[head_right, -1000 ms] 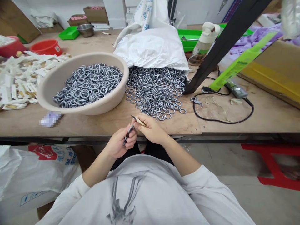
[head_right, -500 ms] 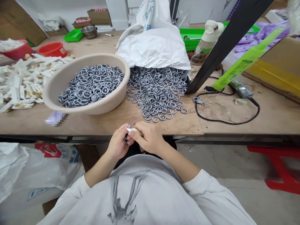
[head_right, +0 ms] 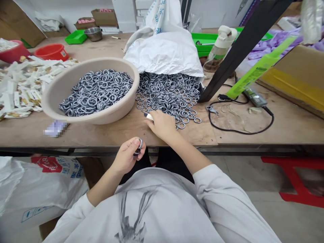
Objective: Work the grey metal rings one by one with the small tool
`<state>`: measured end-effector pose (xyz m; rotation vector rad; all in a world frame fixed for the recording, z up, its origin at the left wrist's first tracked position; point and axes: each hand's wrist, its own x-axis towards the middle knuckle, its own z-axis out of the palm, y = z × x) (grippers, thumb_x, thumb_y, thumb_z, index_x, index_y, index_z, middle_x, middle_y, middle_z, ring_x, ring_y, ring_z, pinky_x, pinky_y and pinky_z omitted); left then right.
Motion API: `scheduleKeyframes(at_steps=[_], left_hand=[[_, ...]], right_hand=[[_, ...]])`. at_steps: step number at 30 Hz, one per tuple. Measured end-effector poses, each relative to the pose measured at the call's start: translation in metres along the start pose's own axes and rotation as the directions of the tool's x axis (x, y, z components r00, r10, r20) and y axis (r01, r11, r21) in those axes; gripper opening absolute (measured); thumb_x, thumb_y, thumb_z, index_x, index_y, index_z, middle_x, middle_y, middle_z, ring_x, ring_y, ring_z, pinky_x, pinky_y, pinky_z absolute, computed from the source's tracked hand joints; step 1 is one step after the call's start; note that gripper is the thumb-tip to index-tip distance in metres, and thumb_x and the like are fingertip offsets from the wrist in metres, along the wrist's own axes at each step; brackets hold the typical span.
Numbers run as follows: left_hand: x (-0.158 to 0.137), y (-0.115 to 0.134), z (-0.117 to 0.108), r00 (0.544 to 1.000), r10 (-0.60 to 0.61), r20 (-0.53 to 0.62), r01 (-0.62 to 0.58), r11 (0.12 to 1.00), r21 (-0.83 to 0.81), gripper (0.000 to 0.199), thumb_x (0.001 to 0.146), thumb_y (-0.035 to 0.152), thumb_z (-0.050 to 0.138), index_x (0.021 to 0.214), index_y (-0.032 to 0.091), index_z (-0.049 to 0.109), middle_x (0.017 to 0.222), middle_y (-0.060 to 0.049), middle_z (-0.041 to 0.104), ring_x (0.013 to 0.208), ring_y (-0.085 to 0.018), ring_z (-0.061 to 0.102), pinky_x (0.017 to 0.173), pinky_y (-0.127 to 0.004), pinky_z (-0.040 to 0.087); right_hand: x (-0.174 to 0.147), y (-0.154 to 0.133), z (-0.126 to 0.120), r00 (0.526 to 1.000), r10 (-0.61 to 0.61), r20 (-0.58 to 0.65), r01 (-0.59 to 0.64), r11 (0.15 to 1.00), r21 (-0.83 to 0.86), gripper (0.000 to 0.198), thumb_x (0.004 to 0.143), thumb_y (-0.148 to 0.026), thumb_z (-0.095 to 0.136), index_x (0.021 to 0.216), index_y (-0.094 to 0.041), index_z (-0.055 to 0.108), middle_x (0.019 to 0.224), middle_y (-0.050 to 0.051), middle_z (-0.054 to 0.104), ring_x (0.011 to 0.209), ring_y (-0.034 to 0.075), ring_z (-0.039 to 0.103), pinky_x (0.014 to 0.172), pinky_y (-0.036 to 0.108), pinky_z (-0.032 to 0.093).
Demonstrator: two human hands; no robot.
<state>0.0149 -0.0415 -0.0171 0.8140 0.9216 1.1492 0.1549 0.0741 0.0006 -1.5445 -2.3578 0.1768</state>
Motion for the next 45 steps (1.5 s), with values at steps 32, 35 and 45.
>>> scheduleKeyframes(at_steps=[32,35,45], left_hand=[[0.016,0.003,-0.002,0.982,0.145,-0.120,-0.146,0.989,0.000,0.042,0.085,0.053,0.064,0.066,0.017,0.053,0.047,0.005,0.042,0.041,-0.006,0.032,0.042,-0.020,0.025],[0.015,0.006,-0.001,0.985,0.108,-0.132,-0.121,0.988,-0.093,0.042,0.083,0.051,0.068,0.065,0.017,0.050,0.046,0.006,0.039,0.040,-0.006,0.029,0.040,-0.019,0.023],[0.014,0.006,0.001,0.991,0.053,-0.120,-0.070,0.988,-0.137,0.046,0.079,0.052,0.071,0.063,0.018,0.044,0.044,0.008,0.037,0.039,-0.004,0.026,0.039,-0.017,0.023]], right_hand=[[-0.043,-0.018,-0.001,0.995,-0.091,-0.028,0.070,0.505,0.860,0.048,0.088,-0.066,0.056,0.083,-0.018,0.060,0.071,-0.001,0.057,0.065,0.013,0.053,0.062,0.027,0.040],[-0.051,-0.017,-0.002,0.964,-0.237,-0.120,0.250,0.658,0.710,0.047,0.096,-0.059,0.047,0.079,-0.018,0.060,0.069,0.000,0.056,0.063,0.013,0.050,0.060,0.026,0.034],[-0.062,-0.021,0.000,0.909,-0.372,-0.188,0.413,0.746,0.522,0.046,0.101,-0.048,0.042,0.065,-0.019,0.047,0.062,-0.002,0.047,0.057,0.011,0.044,0.058,0.026,0.027]])
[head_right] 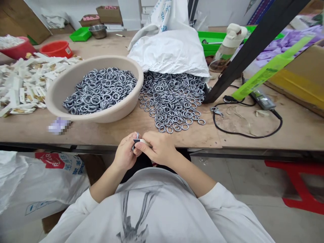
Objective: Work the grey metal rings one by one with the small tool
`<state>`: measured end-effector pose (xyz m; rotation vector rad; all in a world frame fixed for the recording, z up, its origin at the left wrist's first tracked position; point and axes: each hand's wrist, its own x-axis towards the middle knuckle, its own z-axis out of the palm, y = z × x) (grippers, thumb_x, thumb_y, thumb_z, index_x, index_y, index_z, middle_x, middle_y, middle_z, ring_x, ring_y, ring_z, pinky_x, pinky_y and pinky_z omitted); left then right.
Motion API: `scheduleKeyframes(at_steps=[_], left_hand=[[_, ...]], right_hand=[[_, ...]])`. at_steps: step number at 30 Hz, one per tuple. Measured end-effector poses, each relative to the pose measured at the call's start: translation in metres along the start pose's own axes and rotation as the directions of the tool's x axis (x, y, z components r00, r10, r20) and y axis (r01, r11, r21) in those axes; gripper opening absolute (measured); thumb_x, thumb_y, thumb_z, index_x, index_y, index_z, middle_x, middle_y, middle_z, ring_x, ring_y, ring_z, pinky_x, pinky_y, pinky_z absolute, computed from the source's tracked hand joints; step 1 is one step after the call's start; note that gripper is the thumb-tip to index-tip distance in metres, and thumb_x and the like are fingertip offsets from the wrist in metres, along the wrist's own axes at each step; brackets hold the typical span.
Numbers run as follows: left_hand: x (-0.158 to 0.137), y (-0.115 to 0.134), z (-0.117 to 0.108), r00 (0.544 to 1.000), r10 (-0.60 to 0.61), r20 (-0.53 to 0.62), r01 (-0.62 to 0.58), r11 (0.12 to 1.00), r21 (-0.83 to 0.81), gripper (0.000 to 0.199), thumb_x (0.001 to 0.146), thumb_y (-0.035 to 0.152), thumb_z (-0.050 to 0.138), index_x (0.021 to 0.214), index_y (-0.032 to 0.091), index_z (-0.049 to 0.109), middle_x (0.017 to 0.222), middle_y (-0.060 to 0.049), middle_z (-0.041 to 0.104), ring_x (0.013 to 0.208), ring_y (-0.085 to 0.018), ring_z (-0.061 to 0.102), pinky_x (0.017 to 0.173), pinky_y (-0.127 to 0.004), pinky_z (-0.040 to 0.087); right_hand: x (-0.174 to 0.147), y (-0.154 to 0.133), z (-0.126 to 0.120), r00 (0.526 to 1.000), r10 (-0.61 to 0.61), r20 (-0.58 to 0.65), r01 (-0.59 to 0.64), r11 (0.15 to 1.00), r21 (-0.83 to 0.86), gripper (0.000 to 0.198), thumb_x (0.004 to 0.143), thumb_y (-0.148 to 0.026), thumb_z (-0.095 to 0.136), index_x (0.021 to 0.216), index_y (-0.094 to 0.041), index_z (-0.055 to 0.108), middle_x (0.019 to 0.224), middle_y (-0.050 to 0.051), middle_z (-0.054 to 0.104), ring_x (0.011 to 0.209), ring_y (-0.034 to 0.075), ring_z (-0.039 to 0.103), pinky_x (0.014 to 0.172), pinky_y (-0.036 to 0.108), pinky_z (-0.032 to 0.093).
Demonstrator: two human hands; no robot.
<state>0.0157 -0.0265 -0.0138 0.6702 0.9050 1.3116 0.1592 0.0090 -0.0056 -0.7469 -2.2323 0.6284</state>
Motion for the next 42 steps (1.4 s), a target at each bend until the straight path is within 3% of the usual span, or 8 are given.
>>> scheduleKeyframes(at_steps=[4,8,15,22,33,38,40,42], left_hand=[[-0.008,-0.001,-0.004,0.997,0.002,0.083,-0.007,0.998,0.058,0.045,0.082,0.053,0.069,0.064,0.017,0.047,0.045,0.007,0.037,0.040,-0.004,0.027,0.041,-0.019,0.021],[-0.014,0.001,-0.010,0.976,-0.033,0.217,0.002,0.990,0.140,0.045,0.089,0.050,0.062,0.062,0.016,0.050,0.046,0.004,0.040,0.044,-0.005,0.033,0.045,-0.020,0.024],[-0.003,0.011,-0.022,0.999,-0.045,-0.008,0.045,0.998,0.038,0.026,0.081,0.036,0.068,0.096,0.014,0.065,0.051,0.004,0.051,0.042,-0.007,0.040,0.041,-0.019,0.026],[0.002,0.017,-0.026,0.988,-0.125,-0.088,0.116,0.988,-0.101,0.033,0.069,0.043,0.074,0.076,0.016,0.055,0.065,0.001,0.060,0.044,-0.007,0.046,0.035,-0.016,0.025],[0.003,0.011,-0.021,0.997,-0.018,-0.076,0.024,0.997,0.074,0.038,0.070,0.042,0.082,0.086,0.016,0.059,0.062,0.003,0.059,0.047,-0.006,0.048,0.038,-0.014,0.025],[0.005,0.013,-0.026,0.986,0.102,-0.130,-0.083,0.986,0.144,0.034,0.076,0.046,0.077,0.087,0.016,0.065,0.064,0.002,0.057,0.050,-0.006,0.049,0.040,-0.016,0.028],[0.008,0.012,-0.027,0.976,0.160,-0.147,-0.130,0.972,0.196,0.033,0.079,0.046,0.075,0.087,0.016,0.066,0.059,0.004,0.052,0.047,-0.005,0.044,0.041,-0.016,0.026],[0.010,0.009,-0.025,0.978,0.171,-0.123,-0.139,0.963,0.229,0.036,0.080,0.051,0.072,0.087,0.016,0.065,0.056,0.005,0.049,0.046,-0.005,0.041,0.042,-0.017,0.026]], right_hand=[[0.006,0.013,-0.003,0.989,0.145,0.042,-0.145,0.989,-0.002,0.050,0.101,-0.051,0.039,0.063,-0.019,0.046,0.058,-0.003,0.048,0.055,0.011,0.044,0.056,0.025,0.026],[0.034,0.036,-0.013,0.908,0.414,-0.062,-0.412,0.862,-0.295,0.047,0.101,-0.050,0.038,0.074,-0.019,0.060,0.067,0.001,0.061,0.065,0.015,0.055,0.060,0.026,0.030],[0.085,0.049,-0.010,0.894,0.445,0.041,-0.268,0.607,-0.748,0.025,0.096,-0.026,0.050,0.111,-0.015,0.067,0.109,0.015,0.068,0.093,0.026,0.068,0.068,0.030,0.042],[0.086,0.048,-0.009,0.883,0.466,0.064,-0.244,0.570,-0.785,0.028,0.098,-0.028,0.048,0.112,-0.011,0.065,0.112,0.017,0.066,0.096,0.030,0.068,0.069,0.033,0.046],[0.090,0.056,-0.010,0.903,0.425,0.064,-0.229,0.601,-0.766,0.032,0.094,-0.039,0.058,0.114,-0.015,0.066,0.113,0.014,0.066,0.095,0.029,0.068,0.070,0.033,0.045],[0.084,0.051,-0.024,0.913,0.407,-0.034,-0.358,0.756,-0.549,0.022,0.094,-0.031,0.055,0.100,-0.014,0.068,0.102,0.012,0.068,0.084,0.024,0.065,0.067,0.031,0.042],[0.072,0.044,-0.027,0.909,0.416,0.016,-0.405,0.892,-0.202,0.025,0.095,-0.035,0.053,0.089,-0.015,0.067,0.082,0.006,0.066,0.071,0.018,0.060,0.063,0.028,0.040],[0.058,0.035,-0.023,0.916,0.380,0.128,-0.400,0.887,0.232,0.031,0.095,-0.043,0.051,0.085,-0.017,0.065,0.070,0.002,0.062,0.064,0.015,0.056,0.061,0.026,0.041]])
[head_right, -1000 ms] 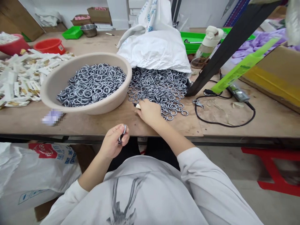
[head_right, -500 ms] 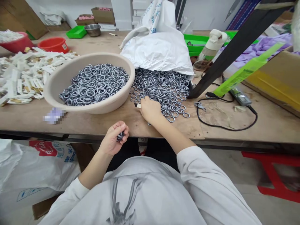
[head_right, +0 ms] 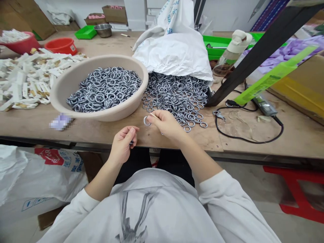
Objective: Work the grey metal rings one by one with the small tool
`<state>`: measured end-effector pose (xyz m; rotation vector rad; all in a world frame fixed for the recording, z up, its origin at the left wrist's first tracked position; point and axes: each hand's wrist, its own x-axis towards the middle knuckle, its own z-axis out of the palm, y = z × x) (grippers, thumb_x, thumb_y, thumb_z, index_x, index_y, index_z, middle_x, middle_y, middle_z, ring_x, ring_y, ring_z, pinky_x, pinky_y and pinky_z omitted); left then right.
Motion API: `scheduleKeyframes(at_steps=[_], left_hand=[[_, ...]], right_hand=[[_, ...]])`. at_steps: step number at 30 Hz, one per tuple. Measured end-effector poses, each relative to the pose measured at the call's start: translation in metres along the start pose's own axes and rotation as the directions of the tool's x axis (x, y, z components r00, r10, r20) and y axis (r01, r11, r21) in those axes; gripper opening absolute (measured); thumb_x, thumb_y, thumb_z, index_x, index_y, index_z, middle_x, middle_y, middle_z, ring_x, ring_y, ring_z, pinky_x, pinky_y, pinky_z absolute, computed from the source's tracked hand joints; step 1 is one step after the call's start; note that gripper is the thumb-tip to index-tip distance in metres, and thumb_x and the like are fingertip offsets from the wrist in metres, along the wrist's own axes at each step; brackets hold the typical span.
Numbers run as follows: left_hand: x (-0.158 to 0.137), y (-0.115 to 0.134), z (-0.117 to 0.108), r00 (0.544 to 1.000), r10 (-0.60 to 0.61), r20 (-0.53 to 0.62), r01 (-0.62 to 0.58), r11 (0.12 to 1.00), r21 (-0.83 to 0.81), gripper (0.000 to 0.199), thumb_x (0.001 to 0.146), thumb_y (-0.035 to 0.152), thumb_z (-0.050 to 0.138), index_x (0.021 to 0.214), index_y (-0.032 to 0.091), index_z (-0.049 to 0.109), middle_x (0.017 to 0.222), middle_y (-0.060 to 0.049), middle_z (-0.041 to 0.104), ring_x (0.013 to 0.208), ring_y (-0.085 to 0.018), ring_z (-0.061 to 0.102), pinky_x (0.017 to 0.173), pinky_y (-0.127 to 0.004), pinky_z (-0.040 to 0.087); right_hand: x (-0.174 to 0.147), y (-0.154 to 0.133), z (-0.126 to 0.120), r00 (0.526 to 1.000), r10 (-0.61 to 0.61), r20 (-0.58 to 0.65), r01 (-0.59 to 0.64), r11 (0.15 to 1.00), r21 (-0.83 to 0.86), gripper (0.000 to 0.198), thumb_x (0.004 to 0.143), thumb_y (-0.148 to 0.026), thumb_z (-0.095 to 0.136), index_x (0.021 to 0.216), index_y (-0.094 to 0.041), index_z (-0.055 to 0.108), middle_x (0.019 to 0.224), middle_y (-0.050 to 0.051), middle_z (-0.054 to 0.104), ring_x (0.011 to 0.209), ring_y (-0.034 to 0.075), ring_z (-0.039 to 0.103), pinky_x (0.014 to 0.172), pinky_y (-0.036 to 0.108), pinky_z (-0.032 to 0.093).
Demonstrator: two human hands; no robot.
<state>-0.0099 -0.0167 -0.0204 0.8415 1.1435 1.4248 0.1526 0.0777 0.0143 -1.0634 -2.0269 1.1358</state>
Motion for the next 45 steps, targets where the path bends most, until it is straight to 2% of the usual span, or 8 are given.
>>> scheduleKeyframes(at_steps=[2,5,11,20,24,31,36,45], left_hand=[[0.000,-0.003,0.006,0.995,-0.049,0.089,0.050,0.999,-0.010,0.043,0.080,0.058,0.069,0.080,0.016,0.062,0.055,0.004,0.049,0.045,-0.006,0.041,0.041,-0.018,0.027],[-0.003,-0.007,0.016,0.959,-0.167,0.228,0.191,0.977,-0.091,0.050,0.077,0.064,0.068,0.073,0.017,0.053,0.053,0.005,0.045,0.042,-0.006,0.039,0.040,-0.018,0.025],[-0.012,-0.003,0.022,0.968,-0.147,0.202,0.180,0.971,-0.157,0.040,0.078,0.052,0.074,0.086,0.016,0.058,0.053,0.007,0.042,0.043,-0.006,0.036,0.040,-0.017,0.026],[-0.016,0.003,0.025,0.973,-0.145,0.181,0.182,0.960,-0.211,0.043,0.082,0.053,0.068,0.068,0.018,0.047,0.049,0.006,0.042,0.041,-0.005,0.035,0.039,-0.017,0.027],[-0.017,0.004,0.026,0.978,-0.160,0.132,0.188,0.952,-0.241,0.044,0.079,0.053,0.070,0.067,0.018,0.046,0.048,0.007,0.042,0.039,-0.006,0.036,0.037,-0.017,0.027],[-0.017,0.001,0.028,0.975,-0.195,0.104,0.214,0.951,-0.223,0.044,0.077,0.054,0.071,0.068,0.019,0.047,0.045,0.007,0.043,0.037,-0.006,0.036,0.036,-0.017,0.027],[-0.025,-0.002,0.026,0.963,-0.171,0.208,0.204,0.967,-0.151,0.042,0.084,0.051,0.064,0.065,0.019,0.046,0.044,0.006,0.042,0.038,-0.006,0.034,0.039,-0.019,0.027],[-0.017,0.007,0.010,0.974,-0.209,0.085,0.222,0.955,-0.197,0.032,0.076,0.038,0.071,0.098,0.016,0.062,0.058,0.003,0.055,0.043,-0.007,0.045,0.039,-0.018,0.026]], right_hand=[[-0.015,0.000,0.013,0.998,-0.045,0.044,0.030,0.956,0.293,0.034,0.090,-0.049,0.058,0.081,-0.017,0.063,0.072,0.001,0.063,0.067,0.014,0.057,0.065,0.027,0.044],[-0.029,0.004,0.031,0.997,-0.033,-0.070,0.057,0.930,0.364,0.036,0.087,-0.052,0.063,0.078,-0.017,0.063,0.070,0.000,0.059,0.067,0.013,0.054,0.066,0.027,0.045],[-0.040,0.007,0.035,0.968,-0.208,-0.142,0.240,0.932,0.271,0.036,0.089,-0.053,0.063,0.088,-0.018,0.071,0.078,0.002,0.062,0.076,0.015,0.058,0.074,0.029,0.046],[-0.046,0.000,0.030,0.951,-0.230,-0.209,0.230,0.973,-0.021,0.048,0.099,-0.057,0.041,0.084,-0.018,0.064,0.079,0.004,0.063,0.074,0.016,0.057,0.069,0.028,0.042],[-0.056,-0.003,0.028,0.936,-0.350,-0.048,0.314,0.887,-0.339,0.043,0.100,-0.049,0.043,0.074,-0.018,0.058,0.071,0.002,0.058,0.067,0.014,0.052,0.063,0.027,0.033],[-0.060,-0.004,0.035,0.931,-0.364,-0.002,0.318,0.816,-0.483,0.047,0.099,-0.051,0.042,0.067,-0.019,0.054,0.068,0.002,0.058,0.063,0.013,0.048,0.059,0.028,0.027],[-0.037,0.007,0.018,0.981,-0.115,-0.155,0.030,0.884,-0.467,0.050,0.102,-0.050,0.032,0.070,-0.019,0.056,0.064,0.001,0.059,0.060,0.014,0.052,0.057,0.026,0.028],[0.037,0.003,0.007,0.995,0.054,-0.083,-0.099,0.484,-0.869,0.025,0.095,-0.027,0.052,0.108,-0.013,0.069,0.111,0.017,0.068,0.093,0.028,0.067,0.069,0.031,0.042]])
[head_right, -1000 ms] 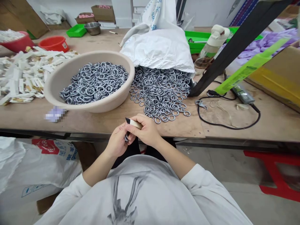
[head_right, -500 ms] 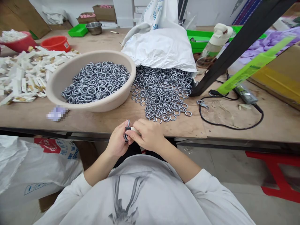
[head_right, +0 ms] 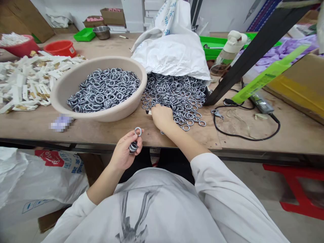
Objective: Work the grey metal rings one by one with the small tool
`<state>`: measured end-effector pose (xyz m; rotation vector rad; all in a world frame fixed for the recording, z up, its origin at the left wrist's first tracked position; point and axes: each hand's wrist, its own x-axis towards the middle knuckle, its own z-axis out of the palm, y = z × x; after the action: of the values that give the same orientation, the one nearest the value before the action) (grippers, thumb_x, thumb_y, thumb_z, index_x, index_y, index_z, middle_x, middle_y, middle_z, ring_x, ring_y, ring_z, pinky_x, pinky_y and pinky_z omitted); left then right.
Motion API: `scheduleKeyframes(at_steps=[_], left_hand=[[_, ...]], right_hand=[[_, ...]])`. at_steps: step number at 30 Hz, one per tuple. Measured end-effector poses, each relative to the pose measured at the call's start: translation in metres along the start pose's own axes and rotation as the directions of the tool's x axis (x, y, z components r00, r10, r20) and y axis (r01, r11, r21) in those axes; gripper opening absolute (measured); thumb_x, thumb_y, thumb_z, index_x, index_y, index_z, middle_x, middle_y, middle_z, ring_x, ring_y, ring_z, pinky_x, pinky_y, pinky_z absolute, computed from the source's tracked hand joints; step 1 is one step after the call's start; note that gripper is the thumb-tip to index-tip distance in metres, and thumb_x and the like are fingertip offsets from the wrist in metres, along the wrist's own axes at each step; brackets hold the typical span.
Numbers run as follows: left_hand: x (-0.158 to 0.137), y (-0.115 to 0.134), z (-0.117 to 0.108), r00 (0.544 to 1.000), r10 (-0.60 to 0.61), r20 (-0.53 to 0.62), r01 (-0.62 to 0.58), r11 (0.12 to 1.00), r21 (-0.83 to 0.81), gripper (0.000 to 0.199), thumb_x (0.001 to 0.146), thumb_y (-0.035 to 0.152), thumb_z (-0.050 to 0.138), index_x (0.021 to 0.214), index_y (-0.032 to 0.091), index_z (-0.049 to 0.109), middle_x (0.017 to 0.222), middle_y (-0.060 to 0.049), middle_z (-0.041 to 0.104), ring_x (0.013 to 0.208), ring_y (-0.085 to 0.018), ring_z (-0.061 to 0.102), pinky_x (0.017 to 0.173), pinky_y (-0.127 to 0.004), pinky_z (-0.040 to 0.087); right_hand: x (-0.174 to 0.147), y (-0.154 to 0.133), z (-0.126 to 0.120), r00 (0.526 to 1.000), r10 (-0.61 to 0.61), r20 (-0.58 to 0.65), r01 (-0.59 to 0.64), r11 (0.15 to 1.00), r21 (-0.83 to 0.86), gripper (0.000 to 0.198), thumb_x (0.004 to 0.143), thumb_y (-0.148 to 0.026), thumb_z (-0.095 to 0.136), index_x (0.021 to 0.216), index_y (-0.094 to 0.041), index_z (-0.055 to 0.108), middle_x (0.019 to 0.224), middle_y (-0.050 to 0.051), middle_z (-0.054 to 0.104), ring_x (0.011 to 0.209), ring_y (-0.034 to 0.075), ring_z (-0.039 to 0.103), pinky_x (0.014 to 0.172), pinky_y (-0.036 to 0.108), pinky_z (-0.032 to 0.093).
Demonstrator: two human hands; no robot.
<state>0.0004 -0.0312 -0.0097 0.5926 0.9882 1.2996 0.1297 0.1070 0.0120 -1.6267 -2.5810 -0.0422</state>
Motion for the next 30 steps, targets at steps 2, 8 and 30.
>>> scheduleKeyframes(at_steps=[2,8,30], left_hand=[[0.001,0.004,-0.005,1.000,-0.017,-0.012,0.017,0.998,-0.056,0.032,0.074,0.034,0.070,0.099,0.017,0.062,0.064,0.002,0.060,0.045,-0.008,0.047,0.038,-0.017,0.027],[0.007,0.002,-0.006,0.987,-0.141,0.078,0.149,0.983,-0.104,0.044,0.078,0.057,0.067,0.074,0.015,0.054,0.067,-0.001,0.061,0.044,-0.007,0.049,0.035,-0.016,0.027],[-0.003,-0.001,0.010,0.995,-0.047,0.092,0.056,0.994,-0.095,0.044,0.070,0.046,0.078,0.065,0.017,0.044,0.051,0.007,0.042,0.039,-0.004,0.037,0.036,-0.015,0.025]], right_hand=[[0.000,0.000,-0.002,1.000,-0.023,-0.011,0.024,0.996,0.081,0.023,0.094,-0.022,0.050,0.102,-0.013,0.070,0.108,0.017,0.068,0.094,0.026,0.066,0.072,0.031,0.043],[-0.046,0.000,-0.004,0.962,-0.270,-0.043,0.151,0.396,0.906,0.029,0.097,-0.039,0.047,0.085,-0.018,0.061,0.077,0.002,0.064,0.073,0.016,0.060,0.070,0.029,0.046],[-0.092,-0.011,0.001,0.901,-0.256,-0.351,0.434,0.541,0.721,0.048,0.099,-0.055,0.045,0.069,-0.018,0.055,0.066,0.000,0.051,0.061,0.011,0.045,0.058,0.026,0.029]])
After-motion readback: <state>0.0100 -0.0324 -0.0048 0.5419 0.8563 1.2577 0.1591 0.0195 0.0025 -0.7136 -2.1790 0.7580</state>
